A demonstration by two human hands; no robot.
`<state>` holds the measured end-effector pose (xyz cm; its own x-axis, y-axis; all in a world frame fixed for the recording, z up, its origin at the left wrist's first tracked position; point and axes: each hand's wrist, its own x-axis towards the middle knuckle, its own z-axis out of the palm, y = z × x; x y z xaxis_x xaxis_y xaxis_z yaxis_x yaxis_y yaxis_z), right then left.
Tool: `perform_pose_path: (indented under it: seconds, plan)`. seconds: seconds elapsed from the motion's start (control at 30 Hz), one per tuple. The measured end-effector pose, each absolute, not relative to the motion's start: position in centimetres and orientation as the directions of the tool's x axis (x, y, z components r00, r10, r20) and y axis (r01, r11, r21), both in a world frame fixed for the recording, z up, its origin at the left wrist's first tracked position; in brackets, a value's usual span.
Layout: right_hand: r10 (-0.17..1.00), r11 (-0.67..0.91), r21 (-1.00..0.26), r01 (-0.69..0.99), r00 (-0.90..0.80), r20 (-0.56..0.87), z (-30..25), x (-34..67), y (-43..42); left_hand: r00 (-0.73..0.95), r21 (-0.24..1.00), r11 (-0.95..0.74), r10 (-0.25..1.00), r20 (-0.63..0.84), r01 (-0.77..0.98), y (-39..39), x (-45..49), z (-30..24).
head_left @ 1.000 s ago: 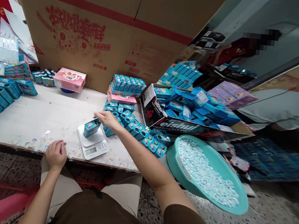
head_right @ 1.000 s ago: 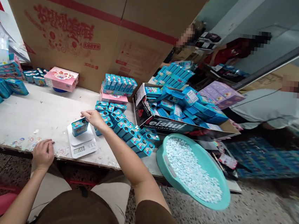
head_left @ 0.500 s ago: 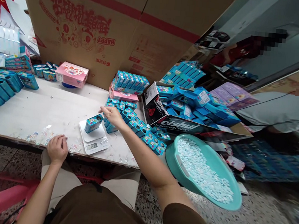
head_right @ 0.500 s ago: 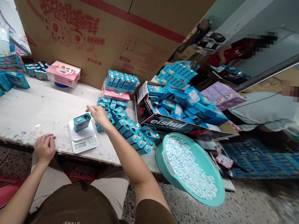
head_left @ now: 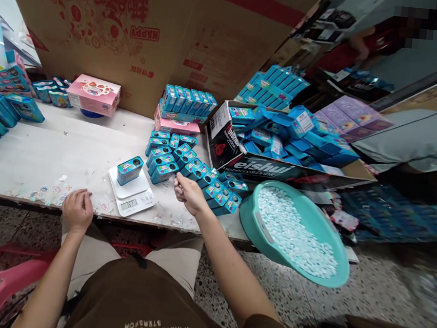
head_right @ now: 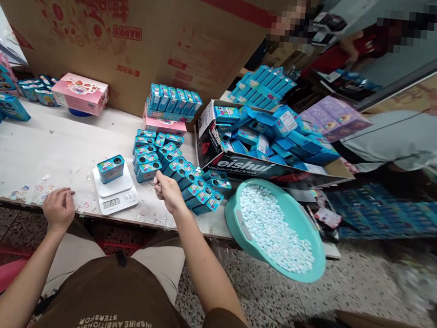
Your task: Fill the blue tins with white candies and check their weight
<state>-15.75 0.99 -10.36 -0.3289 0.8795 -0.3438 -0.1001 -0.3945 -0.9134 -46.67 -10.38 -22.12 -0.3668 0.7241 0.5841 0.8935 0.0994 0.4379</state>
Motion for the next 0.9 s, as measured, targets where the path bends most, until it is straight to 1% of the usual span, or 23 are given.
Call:
perform_pose_path:
  seconds: [0.1,0.33,0.4,0.47,0.6,0.67,0.73,0.8,0.83,0.9]
  plan:
    - [0.851,-0.459,-0.878,-0.133,-0.351,-0.391,-10.7,-15.3,0.6,-0.364,0.442,0.095,0.731,0.578,0.892,-10.3,-46.6,-21.9]
    - [0.764,-0.58,-0.803,-0.135,-0.431,-0.479,-10.5,-15.6,0.7,-0.355,0.402,0.122,0.733,0.58,0.908,-10.3,-46.5,-21.8]
    - [0.754,-0.584,-0.803,-0.121,-0.45,-0.48,-10.1,-16.0,0.9,-0.359,0.409,0.121,0.736,0.574,0.904,-10.3,-46.5,-21.8]
    - [0.759,-0.543,-0.836,-0.081,-0.474,-0.447,-9.5,-16.6,1.1,-0.364,0.42,0.121,0.737,0.569,0.9,-10.3,-46.5,-21.8]
    - [0.807,-0.364,-0.931,-0.014,-0.505,-0.308,-8.4,-18.8,2.0,-0.37,0.429,0.121,0.738,0.564,0.895,-10.3,-46.6,-21.8]
    - [0.858,-0.215,-0.976,0.032,-0.471,-0.205,-8.2,-20.2,2.8,-0.369,0.431,0.119,0.741,0.561,0.894,-10.4,-46.5,-21.8]
    - [0.892,-0.017,-0.995,0.103,-0.447,-0.062,-8.3,-21.7,3.7,-0.37,0.435,0.117,0.741,0.561,0.893,-10.4,-46.5,-21.9]
    - [0.883,0.18,-0.966,0.184,-0.463,0.076,-8.4,-23.1,4.5,-0.371,0.431,0.117,0.731,0.572,0.895,-10.5,-46.6,-22.1]
    - [0.867,0.254,-0.94,0.23,-0.484,0.116,-8.4,-23.7,4.8,-0.369,0.425,0.117,0.725,0.581,0.898,-10.5,-46.6,-22.1]
    - [0.839,0.342,-0.879,0.331,-0.529,0.127,-8.1,-24.8,5.2,-0.36,0.41,0.113,0.717,0.597,0.905,-10.6,-46.7,-22.3]
